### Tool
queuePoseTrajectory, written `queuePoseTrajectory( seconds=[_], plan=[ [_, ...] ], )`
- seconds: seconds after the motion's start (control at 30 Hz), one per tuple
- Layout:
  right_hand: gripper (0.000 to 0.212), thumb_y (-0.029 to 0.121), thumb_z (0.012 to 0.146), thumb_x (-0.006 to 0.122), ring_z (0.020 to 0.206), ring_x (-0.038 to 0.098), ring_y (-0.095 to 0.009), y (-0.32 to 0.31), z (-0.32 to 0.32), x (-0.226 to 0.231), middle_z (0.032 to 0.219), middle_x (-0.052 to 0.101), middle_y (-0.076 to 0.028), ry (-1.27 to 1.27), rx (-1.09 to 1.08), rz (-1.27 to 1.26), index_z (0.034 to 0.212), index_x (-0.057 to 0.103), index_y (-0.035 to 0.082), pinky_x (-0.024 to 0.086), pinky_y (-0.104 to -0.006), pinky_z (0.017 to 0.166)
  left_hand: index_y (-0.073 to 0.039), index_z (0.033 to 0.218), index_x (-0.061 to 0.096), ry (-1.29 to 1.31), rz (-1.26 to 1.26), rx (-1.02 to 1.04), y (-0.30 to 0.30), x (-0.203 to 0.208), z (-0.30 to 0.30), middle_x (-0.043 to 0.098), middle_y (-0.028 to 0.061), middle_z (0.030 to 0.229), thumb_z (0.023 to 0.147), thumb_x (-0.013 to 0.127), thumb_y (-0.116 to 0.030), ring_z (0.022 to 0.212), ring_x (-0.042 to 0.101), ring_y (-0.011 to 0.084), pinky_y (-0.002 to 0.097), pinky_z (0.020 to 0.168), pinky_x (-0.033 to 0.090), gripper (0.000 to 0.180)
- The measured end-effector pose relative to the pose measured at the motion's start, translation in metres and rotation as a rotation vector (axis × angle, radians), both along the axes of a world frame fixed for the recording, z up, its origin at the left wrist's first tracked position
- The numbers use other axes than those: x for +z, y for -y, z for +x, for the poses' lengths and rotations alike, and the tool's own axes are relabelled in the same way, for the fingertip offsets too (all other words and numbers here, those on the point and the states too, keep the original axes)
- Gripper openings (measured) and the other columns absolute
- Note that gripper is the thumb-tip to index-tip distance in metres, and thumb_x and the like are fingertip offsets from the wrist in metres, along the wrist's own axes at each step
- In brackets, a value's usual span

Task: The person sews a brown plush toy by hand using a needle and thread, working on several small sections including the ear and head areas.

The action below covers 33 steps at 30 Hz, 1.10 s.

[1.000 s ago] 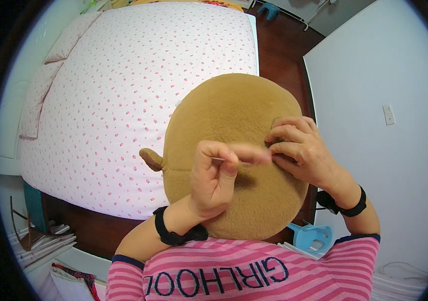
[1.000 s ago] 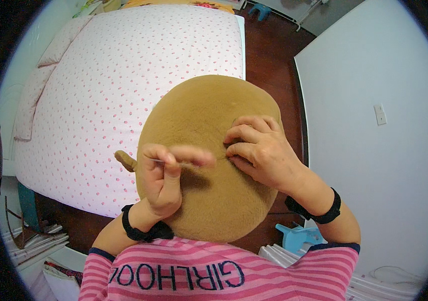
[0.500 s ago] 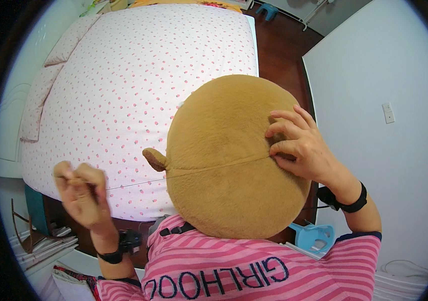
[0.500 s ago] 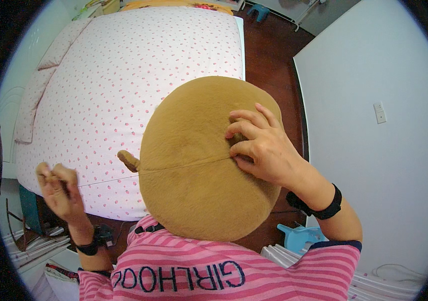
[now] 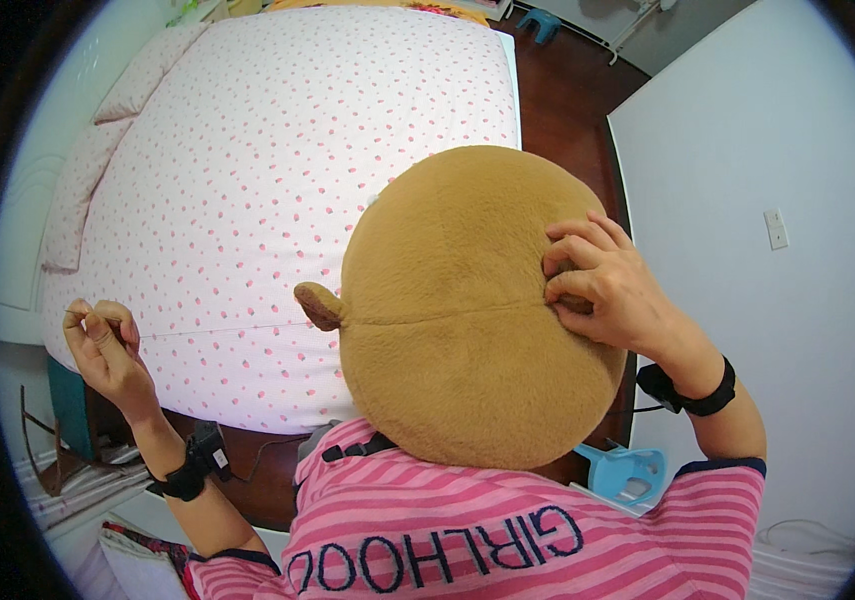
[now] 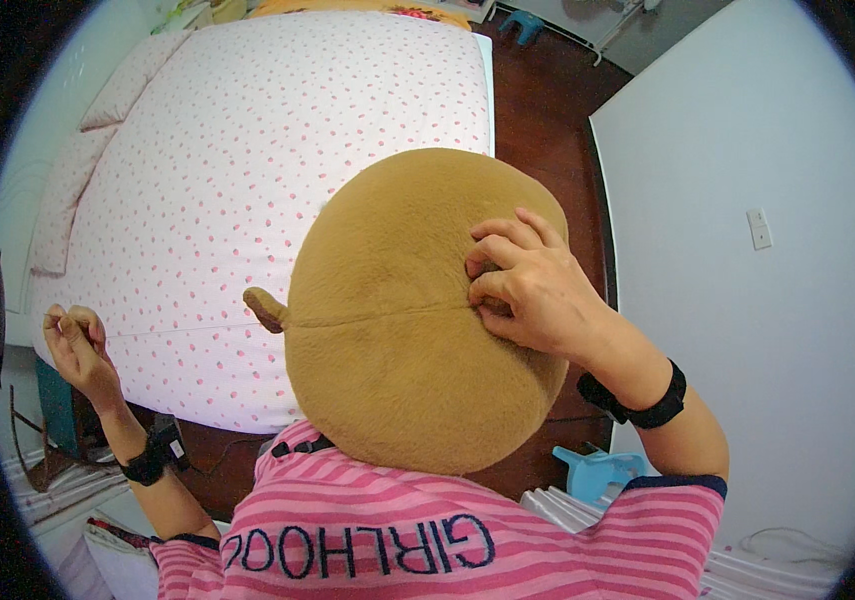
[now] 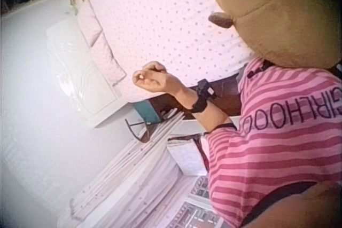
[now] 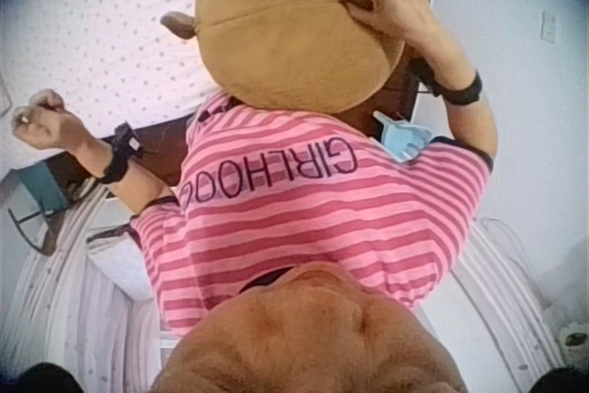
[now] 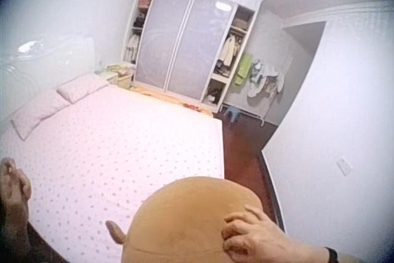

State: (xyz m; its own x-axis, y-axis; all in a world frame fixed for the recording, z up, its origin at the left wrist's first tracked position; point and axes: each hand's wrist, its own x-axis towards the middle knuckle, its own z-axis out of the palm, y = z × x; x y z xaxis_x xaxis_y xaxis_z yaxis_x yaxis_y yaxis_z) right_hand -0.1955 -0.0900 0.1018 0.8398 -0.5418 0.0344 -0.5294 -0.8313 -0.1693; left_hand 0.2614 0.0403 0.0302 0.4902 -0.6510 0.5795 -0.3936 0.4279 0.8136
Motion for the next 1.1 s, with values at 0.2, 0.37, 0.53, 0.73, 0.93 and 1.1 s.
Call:
queuePoseTrajectory(
  seconds=[0.2,0.37,0.53,0.73,0.93,1.1],
  plan=[
    [0.028,0.008,0.067,0.07,0.113,0.051,-0.028,-0.006,0.002,-0.003,0.102,0.058,-0.007,0.176,-0.101,0.1,0.094,0.061,0.007,0.037,-0.0425,0.099,-0.008,0.11,0.042,0.014,0.136,-0.239,0.026,0.012,-0.058,0.067,0.0097,0.089,0.1,0.039,-0.016,0.047,0.024,-0.0008,0.0146,0.042,0.021,0.013],
    [0.029,0.011,0.074,0.07,0.1,0.056,-0.03,-0.023,0.003,-0.001,0.103,0.06,-0.01,0.464,-0.256,0.306,0.099,0.059,0.005,0.043,-0.0381,0.087,-0.003,0.101,0.044,-0.094,0.294,-0.819,0.051,0.039,-0.166,0.066,0.0141,0.099,0.095,0.044,-0.001,0.078,0.056,0.0077,0.0205,0.07,0.045,0.007],
    [0.03,0.012,0.074,0.07,0.097,0.057,-0.027,-0.026,0.008,-0.005,0.098,0.062,-0.01,0.433,-0.252,0.264,0.101,0.06,0.005,0.043,-0.0373,0.084,-0.002,0.099,0.051,0.052,0.446,-0.759,0.063,0.037,-0.2,0.061,0.0054,0.08,0.09,0.055,-0.005,0.07,0.054,0.0097,0.0245,0.064,0.045,0.01],
    [0.027,0.011,0.075,0.067,0.084,0.059,-0.029,-0.031,0.016,-0.008,0.088,0.064,-0.011,0.513,-0.301,0.275,0.102,0.06,0.007,0.044,-0.0374,0.077,-0.003,0.091,0.064,0.365,0.387,-0.762,0.064,0.027,-0.202,0.056,0.0038,0.069,0.081,0.068,-0.006,0.056,0.049,0.0108,0.0238,0.052,0.041,0.011],
    [0.025,0.005,0.078,0.06,0.082,0.06,-0.028,-0.039,0.034,0.004,0.085,0.063,-0.009,0.371,-0.284,0.122,0.103,0.061,0.008,0.044,-0.0378,0.074,-0.005,0.086,0.064,0.724,0.31,-0.769,0.061,0.032,-0.186,0.06,0.0092,0.073,0.08,0.069,-0.015,0.06,0.058,0.0218,0.0325,0.055,0.046,0.013],
    [0.021,0.0,0.074,0.059,0.084,0.059,-0.024,-0.044,0.043,-0.006,0.09,0.063,-0.007,0.331,-0.123,-0.039,0.092,0.064,0.008,0.043,-0.0347,0.074,-0.004,0.087,0.061,0.687,0.46,-0.843,0.061,0.038,-0.174,0.06,0.0099,0.072,0.084,0.065,-0.016,0.061,0.058,0.022,0.0321,0.056,0.045,0.013]
  ],
)
